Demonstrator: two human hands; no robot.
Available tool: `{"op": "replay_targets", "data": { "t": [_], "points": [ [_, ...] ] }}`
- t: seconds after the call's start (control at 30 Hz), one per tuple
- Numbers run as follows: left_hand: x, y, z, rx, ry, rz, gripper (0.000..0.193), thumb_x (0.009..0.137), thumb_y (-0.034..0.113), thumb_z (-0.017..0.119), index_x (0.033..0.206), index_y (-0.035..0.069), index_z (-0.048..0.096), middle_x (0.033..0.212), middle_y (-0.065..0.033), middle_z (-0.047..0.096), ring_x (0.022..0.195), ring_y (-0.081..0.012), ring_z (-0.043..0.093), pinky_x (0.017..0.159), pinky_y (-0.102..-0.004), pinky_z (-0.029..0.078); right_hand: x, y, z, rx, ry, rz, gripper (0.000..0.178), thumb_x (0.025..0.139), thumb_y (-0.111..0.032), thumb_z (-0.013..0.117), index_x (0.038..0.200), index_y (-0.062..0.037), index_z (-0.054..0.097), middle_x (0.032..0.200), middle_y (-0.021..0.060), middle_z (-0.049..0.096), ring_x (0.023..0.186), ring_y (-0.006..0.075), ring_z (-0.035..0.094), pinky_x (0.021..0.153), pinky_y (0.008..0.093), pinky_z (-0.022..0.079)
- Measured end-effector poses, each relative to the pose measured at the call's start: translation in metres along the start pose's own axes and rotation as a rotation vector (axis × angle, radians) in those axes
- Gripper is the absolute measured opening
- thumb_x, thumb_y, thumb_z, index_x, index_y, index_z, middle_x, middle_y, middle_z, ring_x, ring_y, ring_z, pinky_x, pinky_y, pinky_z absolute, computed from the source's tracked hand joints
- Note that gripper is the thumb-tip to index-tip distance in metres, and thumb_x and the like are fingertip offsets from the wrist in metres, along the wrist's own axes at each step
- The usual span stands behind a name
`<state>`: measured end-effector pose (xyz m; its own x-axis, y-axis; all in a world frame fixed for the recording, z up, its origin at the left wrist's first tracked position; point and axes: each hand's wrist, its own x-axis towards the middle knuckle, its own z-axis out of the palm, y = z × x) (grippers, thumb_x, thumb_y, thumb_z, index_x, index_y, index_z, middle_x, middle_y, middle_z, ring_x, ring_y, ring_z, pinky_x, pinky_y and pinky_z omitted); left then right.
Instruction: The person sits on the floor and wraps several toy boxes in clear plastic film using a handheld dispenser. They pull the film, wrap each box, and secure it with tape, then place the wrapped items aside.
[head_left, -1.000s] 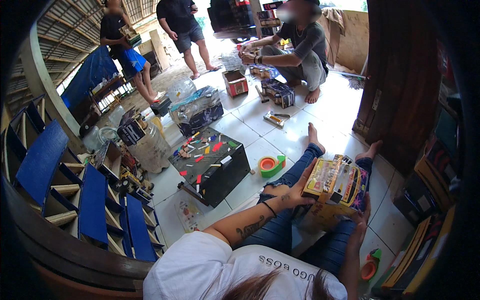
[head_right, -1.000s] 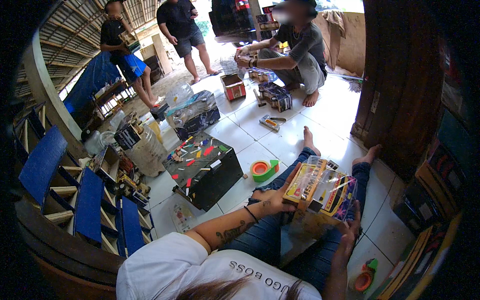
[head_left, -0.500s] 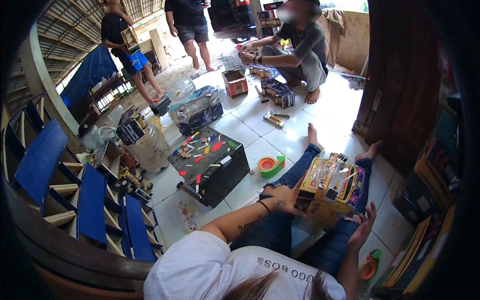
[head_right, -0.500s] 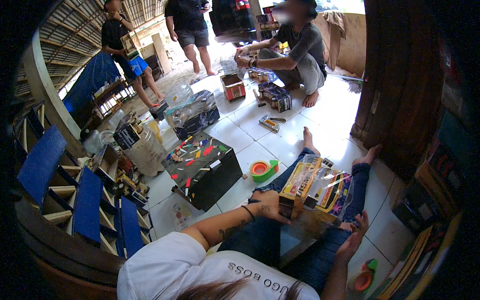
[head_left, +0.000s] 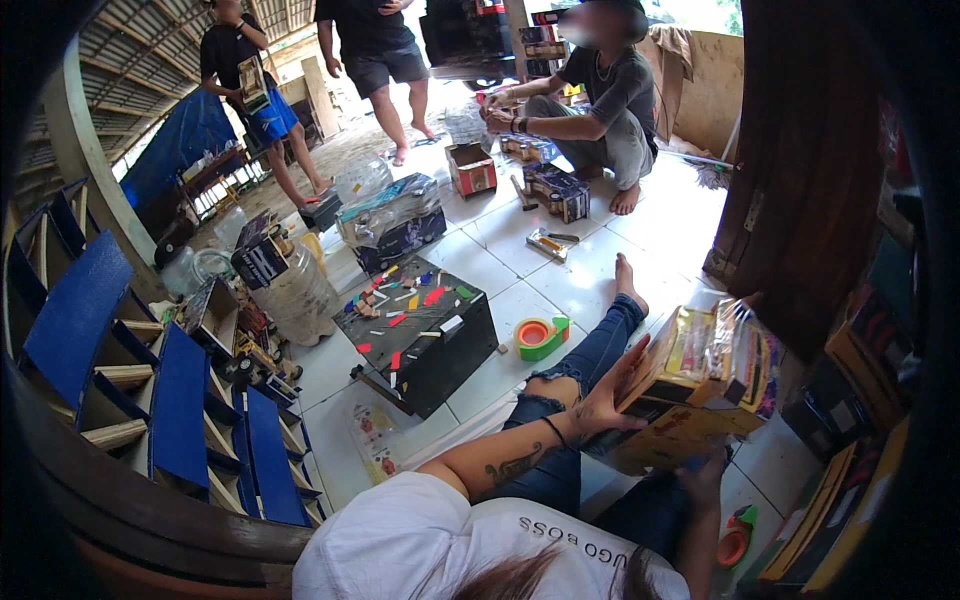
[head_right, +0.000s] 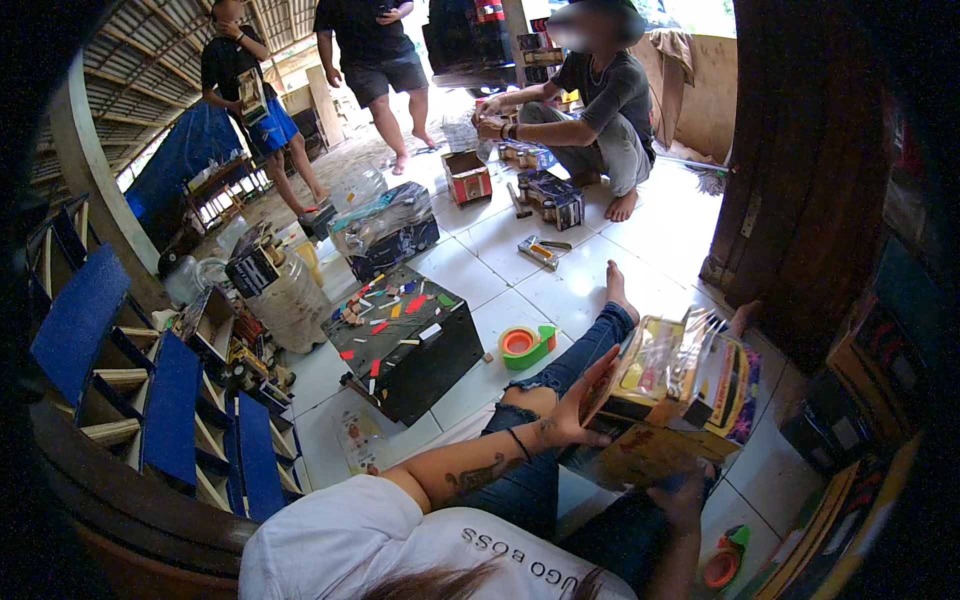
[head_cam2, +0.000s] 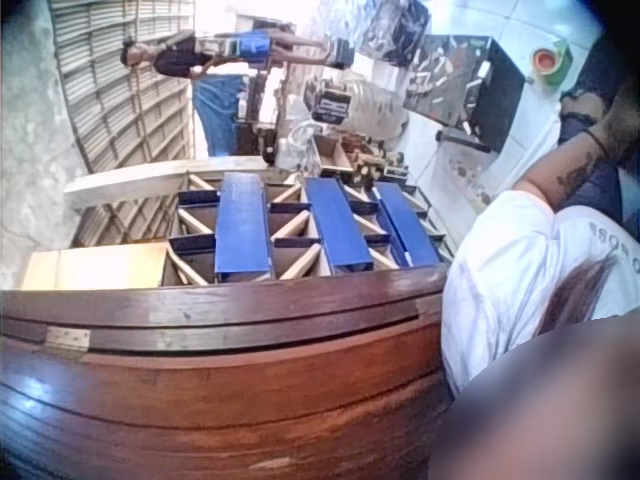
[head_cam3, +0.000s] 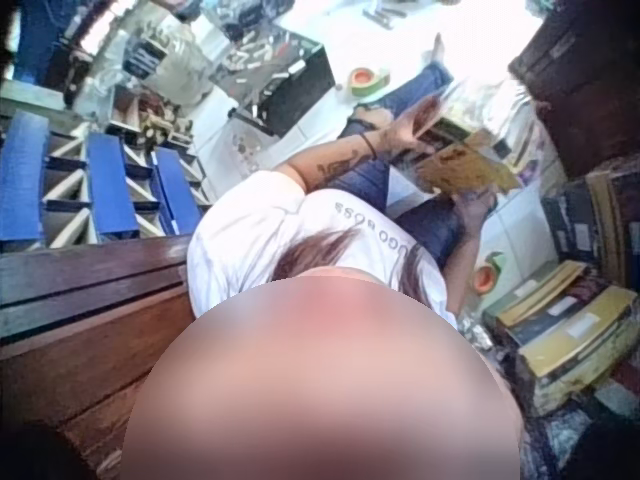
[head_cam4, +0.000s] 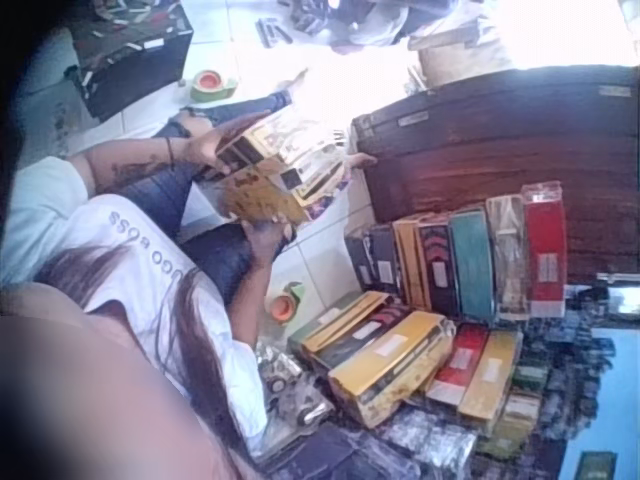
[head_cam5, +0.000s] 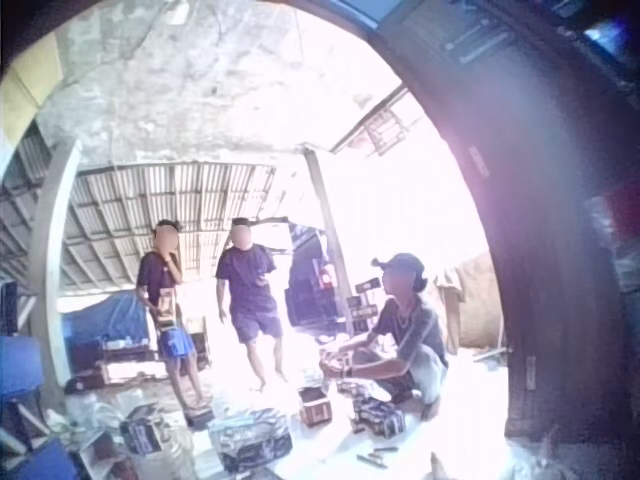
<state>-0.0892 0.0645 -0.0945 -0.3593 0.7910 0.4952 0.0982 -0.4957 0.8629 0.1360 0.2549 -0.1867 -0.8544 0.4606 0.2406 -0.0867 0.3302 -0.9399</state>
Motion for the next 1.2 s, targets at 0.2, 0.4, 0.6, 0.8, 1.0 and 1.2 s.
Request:
{"op": "replay_targets", "data": {
  "t": [0.2,0.4,0.6,0.8,1.0,1.2],
  "points": [
    [0.0,0.04,-0.002,-0.21,0.15,0.006,0.098,0.07,0.029,0.081,0.146,0.01,0.022,0.139,-0.0127,0.038,0.128,-0.0237,0.038,0.107,-0.0369,0.031,-0.003,-0.049,-0.018,0.458,-0.138,-0.092,0.114,0.066,-0.063,0.075,0.147,-0.0052,0.019,0.15,0.0152,0.023,0.139,0.0311,0.023,0.114,0.046,0.018],
    [-0.009,0.103,-0.031,-0.619,0.387,0.05,0.059,0.095,0.053,0.042,0.138,0.012,0.041,0.135,-0.0095,0.047,0.124,-0.0276,0.045,0.105,-0.0454,0.038,-0.016,-0.093,0.023,0.446,-0.206,-0.379,0.116,0.071,-0.067,0.068,0.153,-0.0149,0.004,0.159,0.0117,-0.002,0.146,0.0272,0.001,0.115,0.0467,0.012],
    [0.015,0.129,0.021,-0.857,0.514,-0.188,0.066,0.093,0.051,0.048,0.145,0.013,0.032,0.148,-0.0109,0.036,0.131,-0.0329,0.039,0.108,-0.0527,0.033,-0.058,-0.155,0.017,0.677,0.169,-0.258,0.137,0.059,-0.077,0.07,0.151,-0.0186,-0.013,0.156,0.0131,0.005,0.143,0.0295,0.013,0.114,0.0443,0.012],
    [0.044,0.131,0.078,-0.726,0.487,-0.338,0.058,0.092,0.046,0.051,0.137,0.009,0.042,0.14,-0.0089,0.046,0.124,-0.0256,0.048,0.103,-0.0443,0.04,-0.121,-0.205,0.029,0.079,0.495,-0.317,0.138,0.057,-0.063,0.082,0.15,-0.0056,-0.002,0.154,0.0174,0.008,0.144,0.0275,0.005,0.115,0.0438,0.009],
    [0.135,0.131,0.195,-0.869,-0.34,-0.432,0.047,0.094,0.035,0.051,0.129,0.004,0.05,0.125,-0.0111,0.059,0.11,-0.0249,0.06,0.095,-0.04,0.048,-0.167,-0.277,-0.011,0.15,1.061,-0.291,0.112,0.071,-0.057,0.074,0.148,-0.0095,0.008,0.141,0.0125,0.036,0.128,0.0252,0.04,0.106,0.0402,0.035],
    [0.225,0.143,0.359,-0.581,-0.541,-0.659,0.052,0.083,0.056,0.059,0.115,0.015,0.059,0.102,-0.0077,0.06,0.103,-0.0238,0.056,0.089,-0.047,0.041,-0.169,-0.337,-0.12,0.149,1.448,-0.464,0.07,0.09,-0.048,0.06,0.142,-0.0082,0.034,0.138,0.0072,0.044,0.123,0.0188,0.046,0.105,0.0362,0.034]
  ]
}}
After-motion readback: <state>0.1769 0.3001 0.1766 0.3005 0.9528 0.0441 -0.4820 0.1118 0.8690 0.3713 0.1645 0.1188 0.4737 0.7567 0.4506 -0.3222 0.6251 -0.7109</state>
